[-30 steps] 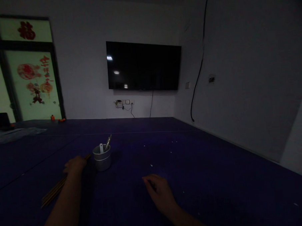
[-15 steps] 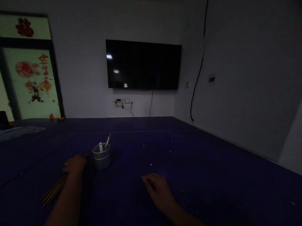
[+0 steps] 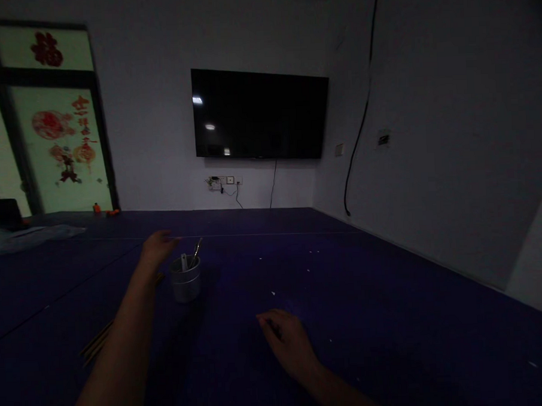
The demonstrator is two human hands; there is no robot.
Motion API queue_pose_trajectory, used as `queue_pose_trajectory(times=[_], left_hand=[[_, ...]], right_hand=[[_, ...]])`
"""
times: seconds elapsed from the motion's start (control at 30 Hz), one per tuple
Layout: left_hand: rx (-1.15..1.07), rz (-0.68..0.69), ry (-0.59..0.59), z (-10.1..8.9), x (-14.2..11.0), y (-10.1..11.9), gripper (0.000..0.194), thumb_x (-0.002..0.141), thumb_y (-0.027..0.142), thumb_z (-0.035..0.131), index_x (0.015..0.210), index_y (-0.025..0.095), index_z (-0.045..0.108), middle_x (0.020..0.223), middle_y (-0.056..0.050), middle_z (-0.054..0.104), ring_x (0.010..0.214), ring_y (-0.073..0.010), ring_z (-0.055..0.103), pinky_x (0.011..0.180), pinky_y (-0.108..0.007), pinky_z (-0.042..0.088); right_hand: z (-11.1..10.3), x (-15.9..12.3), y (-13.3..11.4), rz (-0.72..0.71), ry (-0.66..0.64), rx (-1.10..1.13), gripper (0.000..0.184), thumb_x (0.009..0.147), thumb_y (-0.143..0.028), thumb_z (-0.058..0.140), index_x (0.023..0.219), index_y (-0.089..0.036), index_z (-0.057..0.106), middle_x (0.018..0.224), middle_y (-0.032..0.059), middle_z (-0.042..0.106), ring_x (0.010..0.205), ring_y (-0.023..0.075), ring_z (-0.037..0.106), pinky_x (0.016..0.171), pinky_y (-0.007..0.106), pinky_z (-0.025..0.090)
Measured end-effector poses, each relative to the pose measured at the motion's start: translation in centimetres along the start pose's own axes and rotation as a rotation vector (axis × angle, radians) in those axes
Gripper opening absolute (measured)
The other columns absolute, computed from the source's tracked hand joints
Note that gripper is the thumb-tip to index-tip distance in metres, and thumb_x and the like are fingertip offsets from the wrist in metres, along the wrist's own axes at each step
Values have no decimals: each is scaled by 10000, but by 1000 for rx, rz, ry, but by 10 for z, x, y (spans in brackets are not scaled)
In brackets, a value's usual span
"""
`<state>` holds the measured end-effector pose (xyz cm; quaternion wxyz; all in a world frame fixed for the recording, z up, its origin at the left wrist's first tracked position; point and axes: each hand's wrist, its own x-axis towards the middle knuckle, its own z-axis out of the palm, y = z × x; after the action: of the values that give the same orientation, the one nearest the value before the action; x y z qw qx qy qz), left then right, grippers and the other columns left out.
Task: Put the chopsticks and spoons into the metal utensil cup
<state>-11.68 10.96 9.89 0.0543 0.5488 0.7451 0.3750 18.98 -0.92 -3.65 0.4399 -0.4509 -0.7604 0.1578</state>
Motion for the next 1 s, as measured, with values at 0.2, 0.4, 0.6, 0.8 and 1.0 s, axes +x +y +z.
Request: queue_pose_trajectory(times=[0.2,0.4,0.6,0.8,1.0], left_hand=[[-10,117,-90,19,-7,22,528,759,349,594,1213,86,542,1223,-147,601,1077,-236,593,832,-250,461],[64,102,-175,37,-9,20,549,643,290,713,1144,102,591,1167,-166,630,1029,-248,617,741,-226,462],[118,112,-202,47,-11,14,452,653,275,698,1079,146,617,994,-102,699,892,-211,656,688,-216,447],[163,155,-201,48,-12,15,327,666,236,673,986,172,657,890,-67,710,851,-194,652,659,-207,432],[211,164,-172,48,-13,17,117,688,210,628,783,189,693,789,-50,704,836,-192,647,627,-202,407]], right_hand=[[-1,0,0,-8,7,-1,286,917,-306,435,897,-212,705,872,46,709,789,170,646,720,289,468],[-1,0,-2,-9,-2,-6,277,911,-308,447,886,-212,705,833,37,699,755,160,637,707,276,464],[-2,0,-5,-3,2,-8,297,915,-334,442,877,-204,706,824,41,697,742,159,633,692,269,463],[-1,-1,-3,-13,-3,6,297,920,-327,429,888,-213,702,847,39,703,774,166,643,716,284,467],[1,-1,2,-12,-1,-15,297,921,-346,430,897,-218,697,856,35,702,774,167,640,703,287,469]])
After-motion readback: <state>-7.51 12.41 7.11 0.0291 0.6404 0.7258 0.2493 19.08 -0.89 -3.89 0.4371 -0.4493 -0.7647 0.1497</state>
